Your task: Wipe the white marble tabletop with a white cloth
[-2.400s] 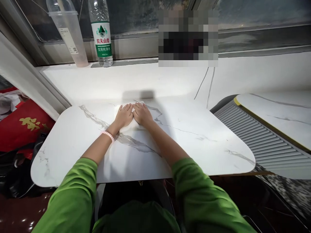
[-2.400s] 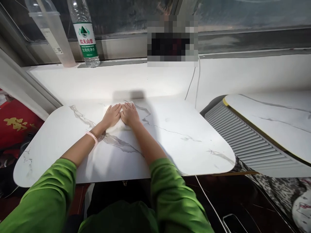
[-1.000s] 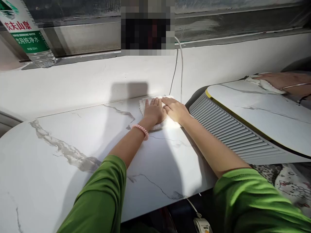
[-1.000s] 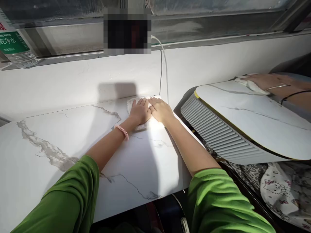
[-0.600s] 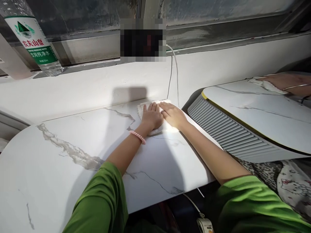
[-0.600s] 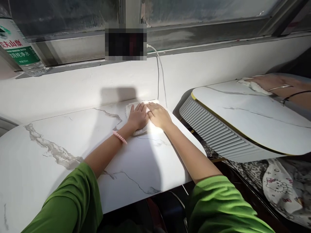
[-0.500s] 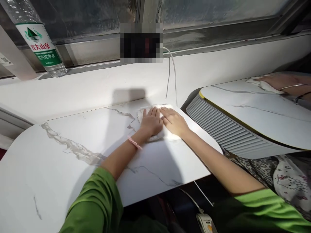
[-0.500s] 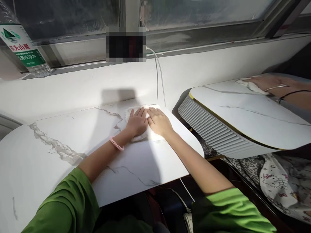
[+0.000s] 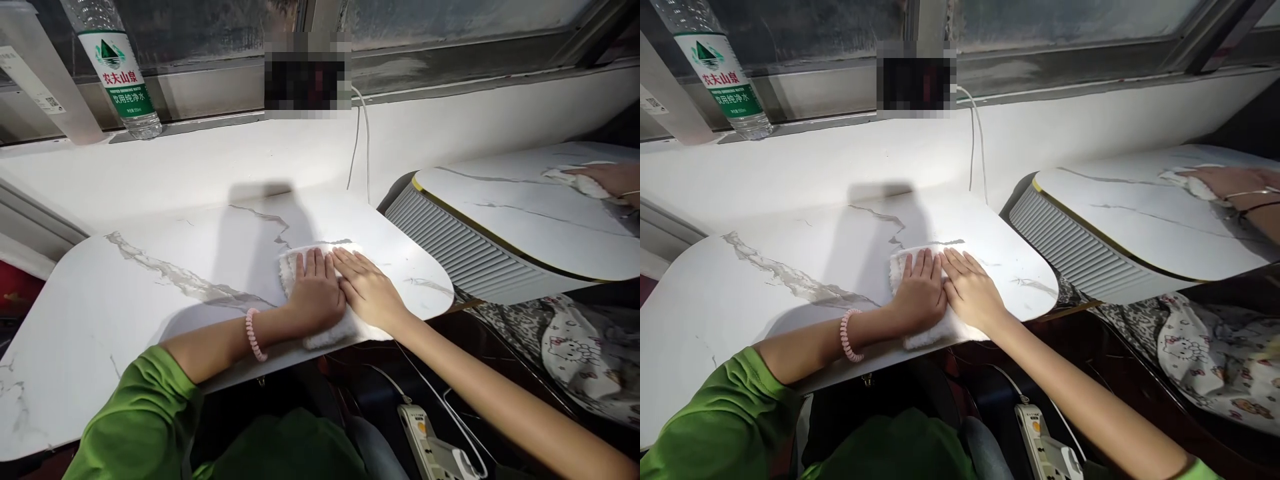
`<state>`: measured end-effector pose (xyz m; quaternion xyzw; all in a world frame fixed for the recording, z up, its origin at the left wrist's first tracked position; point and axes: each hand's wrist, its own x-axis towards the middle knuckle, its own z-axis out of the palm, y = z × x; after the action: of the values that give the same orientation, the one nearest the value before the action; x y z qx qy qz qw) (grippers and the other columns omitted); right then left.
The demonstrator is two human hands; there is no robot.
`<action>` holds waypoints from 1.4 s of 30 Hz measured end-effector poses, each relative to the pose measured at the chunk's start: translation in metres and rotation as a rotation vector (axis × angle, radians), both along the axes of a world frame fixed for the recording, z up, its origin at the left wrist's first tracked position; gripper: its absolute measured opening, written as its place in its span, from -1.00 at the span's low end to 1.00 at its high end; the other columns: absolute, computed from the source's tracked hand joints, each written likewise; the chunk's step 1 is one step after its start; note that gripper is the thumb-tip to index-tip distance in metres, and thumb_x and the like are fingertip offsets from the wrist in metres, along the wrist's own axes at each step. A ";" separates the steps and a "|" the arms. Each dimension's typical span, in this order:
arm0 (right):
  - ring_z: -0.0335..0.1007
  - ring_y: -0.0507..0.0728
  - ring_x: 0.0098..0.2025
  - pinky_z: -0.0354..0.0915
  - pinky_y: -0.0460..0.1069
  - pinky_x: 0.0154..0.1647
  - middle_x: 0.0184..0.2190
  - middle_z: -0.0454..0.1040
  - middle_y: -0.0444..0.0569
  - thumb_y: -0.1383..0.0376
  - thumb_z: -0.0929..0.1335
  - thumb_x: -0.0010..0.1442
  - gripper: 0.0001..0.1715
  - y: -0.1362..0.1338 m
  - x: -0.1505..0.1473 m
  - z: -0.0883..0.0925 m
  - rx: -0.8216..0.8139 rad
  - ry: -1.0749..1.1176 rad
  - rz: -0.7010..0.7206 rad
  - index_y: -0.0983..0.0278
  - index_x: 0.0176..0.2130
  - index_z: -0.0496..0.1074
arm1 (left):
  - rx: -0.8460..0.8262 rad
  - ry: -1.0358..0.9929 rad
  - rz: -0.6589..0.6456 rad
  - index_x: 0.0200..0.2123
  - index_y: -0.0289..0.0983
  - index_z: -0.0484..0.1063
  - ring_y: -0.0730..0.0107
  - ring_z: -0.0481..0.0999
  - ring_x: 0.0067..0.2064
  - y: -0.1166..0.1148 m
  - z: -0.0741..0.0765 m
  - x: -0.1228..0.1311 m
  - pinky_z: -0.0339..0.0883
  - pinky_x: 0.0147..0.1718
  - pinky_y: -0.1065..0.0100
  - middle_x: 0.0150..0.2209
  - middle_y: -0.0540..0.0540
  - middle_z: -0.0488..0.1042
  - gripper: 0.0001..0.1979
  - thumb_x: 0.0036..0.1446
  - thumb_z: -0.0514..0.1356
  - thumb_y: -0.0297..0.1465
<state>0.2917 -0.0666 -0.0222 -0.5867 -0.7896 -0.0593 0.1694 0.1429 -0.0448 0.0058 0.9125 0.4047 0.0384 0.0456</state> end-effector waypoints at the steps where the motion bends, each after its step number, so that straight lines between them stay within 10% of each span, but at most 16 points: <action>1: 0.23 0.24 0.32 0.16 0.25 0.36 0.24 0.35 0.23 0.38 0.08 0.31 -0.38 0.008 0.000 0.001 -0.014 -0.004 -0.003 0.53 0.23 0.34 | -0.002 -0.001 0.011 0.36 -0.65 0.02 -0.11 -0.04 0.43 0.006 0.000 0.001 -0.16 0.38 -0.05 0.39 -0.48 0.01 -0.37 0.36 -0.09 -0.33; 13: 0.23 0.23 0.31 0.14 0.11 0.34 0.26 0.36 0.14 0.41 0.12 0.28 -0.41 0.161 -0.039 0.013 -0.087 0.042 -0.083 0.45 0.22 0.37 | -0.056 -0.017 0.141 0.40 -0.55 -0.04 0.18 -0.10 0.46 0.146 0.003 -0.020 -0.30 0.41 0.05 0.44 -0.26 -0.03 -0.40 0.37 -0.23 -0.41; 20: 0.22 0.29 0.30 0.20 0.13 0.28 0.16 0.44 0.22 0.40 0.18 0.23 -0.52 0.186 -0.047 0.008 -0.014 0.125 -0.162 0.43 0.04 0.49 | -0.039 -0.047 0.228 0.40 -0.51 -0.01 0.23 -0.07 0.45 0.170 -0.002 -0.026 -0.27 0.41 0.12 0.44 -0.25 -0.01 -0.41 0.39 -0.24 -0.37; 29: 0.19 0.28 0.33 0.07 0.19 0.36 0.25 0.36 0.23 0.37 0.12 0.25 -0.38 0.140 -0.053 -0.001 -0.018 0.165 -0.091 0.53 0.20 0.37 | -0.051 -0.027 0.219 0.40 -0.53 -0.03 0.19 -0.09 0.46 0.125 -0.002 -0.038 -0.30 0.41 0.09 0.44 -0.28 -0.04 -0.41 0.40 -0.21 -0.36; 42: 0.16 0.25 0.36 0.08 0.20 0.38 0.29 0.29 0.22 0.32 0.09 0.31 -0.35 -0.026 -0.097 0.004 -0.018 0.069 0.034 0.53 0.27 0.28 | -0.032 -0.038 0.062 0.38 -0.51 0.04 0.14 -0.07 0.45 -0.016 0.000 -0.098 -0.31 0.41 0.06 0.43 -0.32 0.00 -0.41 0.37 -0.17 -0.35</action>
<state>0.1950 -0.0926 -0.0181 -0.5766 -0.7936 -0.0291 0.1922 0.0448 -0.0608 0.0055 0.8978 0.4323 0.0508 0.0670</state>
